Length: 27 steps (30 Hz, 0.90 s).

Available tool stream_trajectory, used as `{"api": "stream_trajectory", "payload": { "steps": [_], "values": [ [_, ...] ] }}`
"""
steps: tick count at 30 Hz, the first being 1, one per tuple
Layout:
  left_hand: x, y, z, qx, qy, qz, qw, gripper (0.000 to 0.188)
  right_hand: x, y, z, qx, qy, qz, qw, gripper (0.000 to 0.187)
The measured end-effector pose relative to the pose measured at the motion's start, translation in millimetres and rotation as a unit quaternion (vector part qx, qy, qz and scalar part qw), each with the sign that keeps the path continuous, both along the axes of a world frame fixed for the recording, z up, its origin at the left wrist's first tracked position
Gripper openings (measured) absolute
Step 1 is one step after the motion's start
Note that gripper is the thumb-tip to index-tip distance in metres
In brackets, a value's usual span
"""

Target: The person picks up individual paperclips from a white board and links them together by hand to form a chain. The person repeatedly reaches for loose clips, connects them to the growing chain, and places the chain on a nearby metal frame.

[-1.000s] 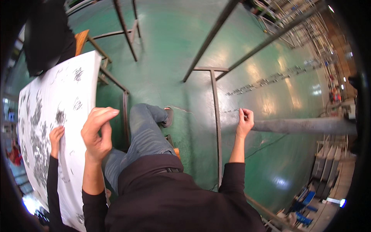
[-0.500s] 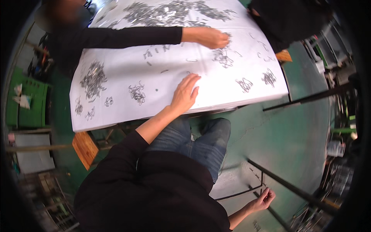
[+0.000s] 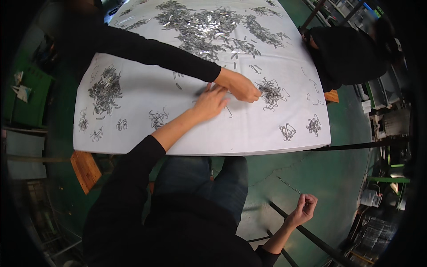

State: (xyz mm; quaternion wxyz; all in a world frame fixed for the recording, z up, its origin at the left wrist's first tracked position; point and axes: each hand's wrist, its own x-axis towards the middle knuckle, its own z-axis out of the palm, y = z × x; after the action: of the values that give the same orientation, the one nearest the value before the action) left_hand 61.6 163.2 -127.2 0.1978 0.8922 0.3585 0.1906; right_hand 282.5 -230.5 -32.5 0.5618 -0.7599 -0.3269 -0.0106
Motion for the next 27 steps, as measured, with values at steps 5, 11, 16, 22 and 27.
{"api": "stream_trajectory", "payload": {
  "steps": [5,11,16,22,27],
  "values": [
    [12.6,-5.3,-16.8,0.152,0.008,-0.105,0.983,0.051,-26.1,10.2,0.3,-0.022,-0.007,-0.026,0.999,0.012],
    [9.7,105.8,-7.9,0.120,-0.001,0.037,0.992,0.050,-42.8,8.7,8.3,-0.041,0.031,-0.037,0.998,0.013],
    [-3.3,141.9,7.4,-0.120,0.195,0.065,0.971,0.050,-49.9,14.7,10.4,-0.027,0.015,-0.031,0.999,0.013],
    [-39.7,47.4,0.1,0.085,0.176,-0.103,0.975,0.051,-55.8,27.3,12.7,-0.025,0.030,-0.012,0.999,0.012],
    [-40.5,23.5,10.0,0.067,0.003,-0.062,0.996,0.038,-61.6,47.5,24.6,-0.022,0.026,0.038,0.999,0.012]
  ]
}}
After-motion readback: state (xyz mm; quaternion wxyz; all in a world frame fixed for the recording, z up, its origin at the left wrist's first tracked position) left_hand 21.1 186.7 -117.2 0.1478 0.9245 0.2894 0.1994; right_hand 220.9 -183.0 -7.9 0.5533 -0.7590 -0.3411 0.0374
